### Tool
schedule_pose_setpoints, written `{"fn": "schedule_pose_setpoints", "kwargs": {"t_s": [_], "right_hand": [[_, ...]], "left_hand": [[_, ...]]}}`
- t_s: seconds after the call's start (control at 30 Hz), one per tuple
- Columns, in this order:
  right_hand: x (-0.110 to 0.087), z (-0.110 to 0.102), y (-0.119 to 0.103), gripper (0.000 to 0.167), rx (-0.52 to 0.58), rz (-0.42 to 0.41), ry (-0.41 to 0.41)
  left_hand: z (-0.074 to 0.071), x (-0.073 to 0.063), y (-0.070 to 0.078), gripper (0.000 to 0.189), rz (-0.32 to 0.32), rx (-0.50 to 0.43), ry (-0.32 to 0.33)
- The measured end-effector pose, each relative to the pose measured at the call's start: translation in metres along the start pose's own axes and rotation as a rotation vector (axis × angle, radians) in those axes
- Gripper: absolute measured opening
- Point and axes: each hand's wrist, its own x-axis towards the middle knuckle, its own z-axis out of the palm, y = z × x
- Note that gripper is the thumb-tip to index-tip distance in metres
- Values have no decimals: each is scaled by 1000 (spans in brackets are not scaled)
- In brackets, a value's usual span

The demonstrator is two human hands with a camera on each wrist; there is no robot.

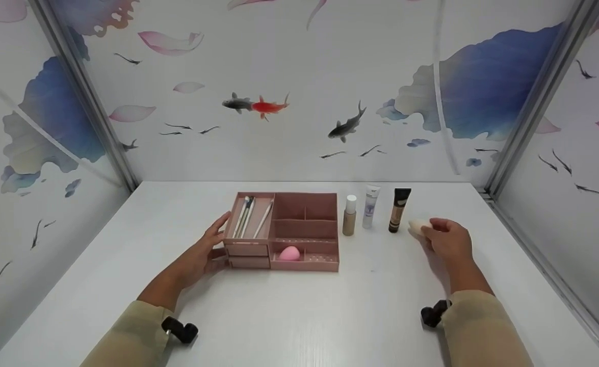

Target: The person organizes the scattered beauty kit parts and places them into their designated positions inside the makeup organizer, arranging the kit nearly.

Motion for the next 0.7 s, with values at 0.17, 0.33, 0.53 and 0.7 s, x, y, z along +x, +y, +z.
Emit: {"fn": "schedule_pose_setpoints", "kwargs": {"t_s": [0.17, 0.33, 0.53, 0.7], "right_hand": [[-13, 2, 0, 79, 19, 1, -3], [-26, 3, -5, 78, -18, -29, 0], [-41, 9, -12, 76, -48, -107, 0], [-53, 22, -22, 76, -22, -166, -14]], "left_hand": [[0, 1, 0, 54, -10, 5, 6], [1, 2, 0, 54, -15, 9, 9], [0, 1, 0, 53, -13, 1, 5], [-1, 1, 0, 56, 13, -6, -16]]}}
